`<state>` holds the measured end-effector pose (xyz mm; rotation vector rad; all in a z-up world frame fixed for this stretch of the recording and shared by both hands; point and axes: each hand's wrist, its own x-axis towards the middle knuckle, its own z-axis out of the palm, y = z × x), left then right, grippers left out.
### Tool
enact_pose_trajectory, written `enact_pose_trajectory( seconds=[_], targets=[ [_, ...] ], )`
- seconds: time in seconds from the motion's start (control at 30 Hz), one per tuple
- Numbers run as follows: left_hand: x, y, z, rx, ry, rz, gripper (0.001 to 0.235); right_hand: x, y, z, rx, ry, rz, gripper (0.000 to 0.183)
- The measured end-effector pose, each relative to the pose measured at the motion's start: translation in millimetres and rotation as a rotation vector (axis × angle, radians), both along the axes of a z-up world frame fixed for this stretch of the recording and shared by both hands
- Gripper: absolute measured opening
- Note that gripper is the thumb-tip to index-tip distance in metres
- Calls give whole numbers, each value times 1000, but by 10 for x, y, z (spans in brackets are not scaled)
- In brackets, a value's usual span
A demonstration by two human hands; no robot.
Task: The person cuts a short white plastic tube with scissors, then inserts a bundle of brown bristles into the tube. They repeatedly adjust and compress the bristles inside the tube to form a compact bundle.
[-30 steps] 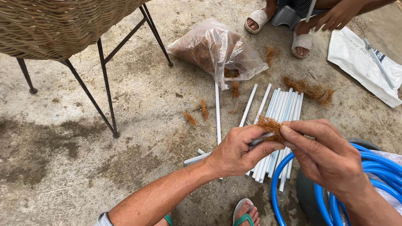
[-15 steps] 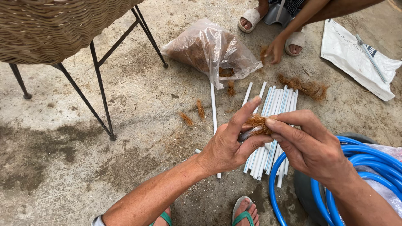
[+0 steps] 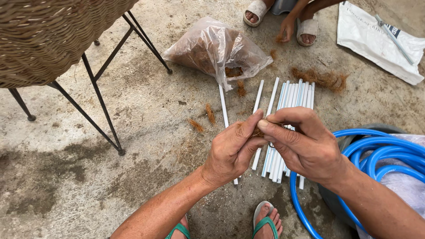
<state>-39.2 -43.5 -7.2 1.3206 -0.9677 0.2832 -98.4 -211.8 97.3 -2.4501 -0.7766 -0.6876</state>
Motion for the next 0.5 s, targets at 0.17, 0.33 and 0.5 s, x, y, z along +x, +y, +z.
enact_pose_trajectory(
  seconds=[0.17,0.33,0.5],
  targets=[
    [-26,-3,-39,-17,47,-5,62,9,3,-69,70,-15,4,33],
    [-39,-29,-37,-85,78,33,53,40,19,-118,202,-47,27,28],
    [-39,-33,-81,-69,21,120,53,46,41,-127,155,-133,-55,34]
  ],
)
